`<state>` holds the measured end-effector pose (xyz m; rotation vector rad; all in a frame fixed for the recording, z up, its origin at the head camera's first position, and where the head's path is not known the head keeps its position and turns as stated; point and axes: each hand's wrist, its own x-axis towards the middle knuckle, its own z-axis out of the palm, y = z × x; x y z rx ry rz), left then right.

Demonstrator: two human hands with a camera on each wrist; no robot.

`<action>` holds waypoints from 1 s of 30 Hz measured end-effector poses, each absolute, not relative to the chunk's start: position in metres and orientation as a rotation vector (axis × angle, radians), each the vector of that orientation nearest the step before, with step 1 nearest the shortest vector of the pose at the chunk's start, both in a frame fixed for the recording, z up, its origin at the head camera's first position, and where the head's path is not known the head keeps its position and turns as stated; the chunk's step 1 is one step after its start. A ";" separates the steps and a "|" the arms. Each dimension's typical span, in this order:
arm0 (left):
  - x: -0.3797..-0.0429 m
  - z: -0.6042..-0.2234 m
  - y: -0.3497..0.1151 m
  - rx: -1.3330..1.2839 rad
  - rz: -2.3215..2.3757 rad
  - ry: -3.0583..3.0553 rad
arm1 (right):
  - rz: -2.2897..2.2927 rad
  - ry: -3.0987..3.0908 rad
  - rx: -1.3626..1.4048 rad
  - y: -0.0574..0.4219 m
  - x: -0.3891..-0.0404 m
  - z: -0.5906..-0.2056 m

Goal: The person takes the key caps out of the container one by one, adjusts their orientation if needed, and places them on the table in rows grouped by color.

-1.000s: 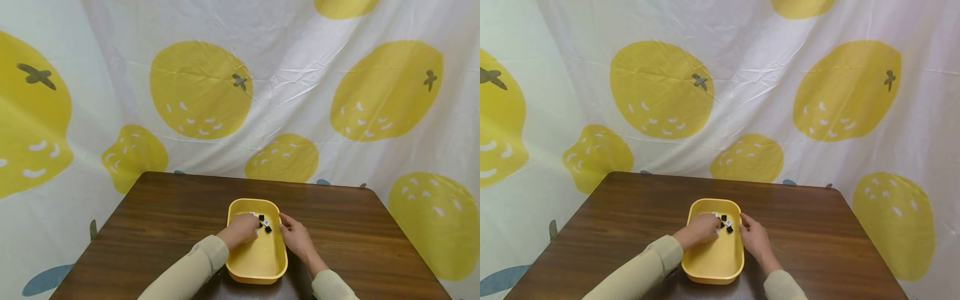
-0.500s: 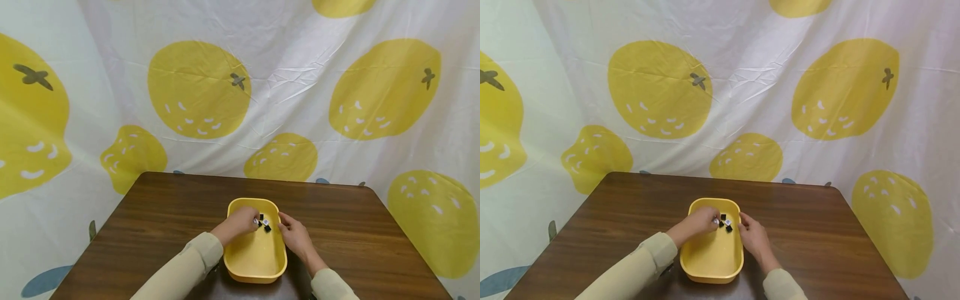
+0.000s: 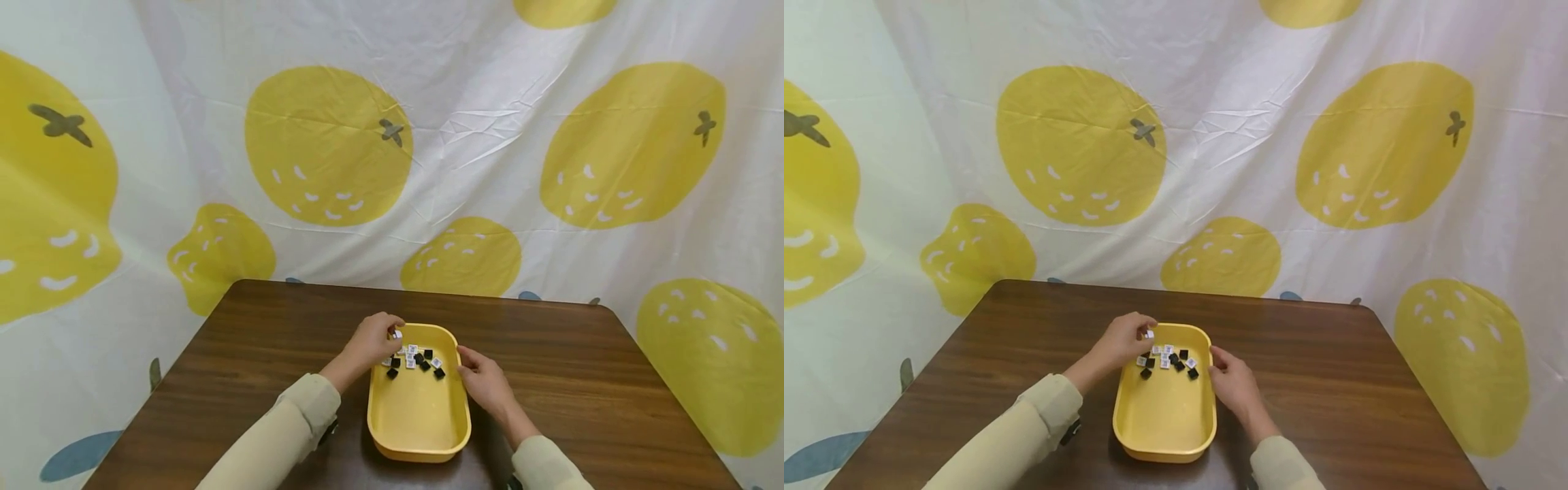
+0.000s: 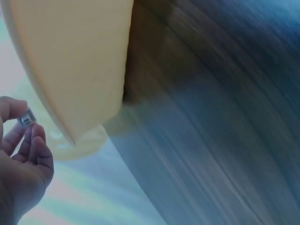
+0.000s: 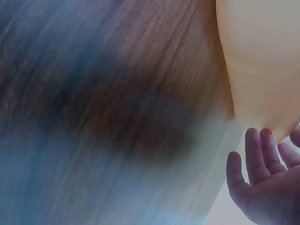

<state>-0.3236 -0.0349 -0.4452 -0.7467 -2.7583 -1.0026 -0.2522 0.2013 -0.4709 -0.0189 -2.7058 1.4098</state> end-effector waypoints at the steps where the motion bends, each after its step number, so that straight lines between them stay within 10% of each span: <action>1: -0.324 -0.445 -0.038 -0.735 -1.025 -2.750 | 1.419 -2.703 -0.021 0.202 -0.252 -0.470; 30: -0.339 -0.493 -0.174 -0.395 -1.088 -2.805 | 1.464 -2.723 -0.020 0.202 -0.250 -0.469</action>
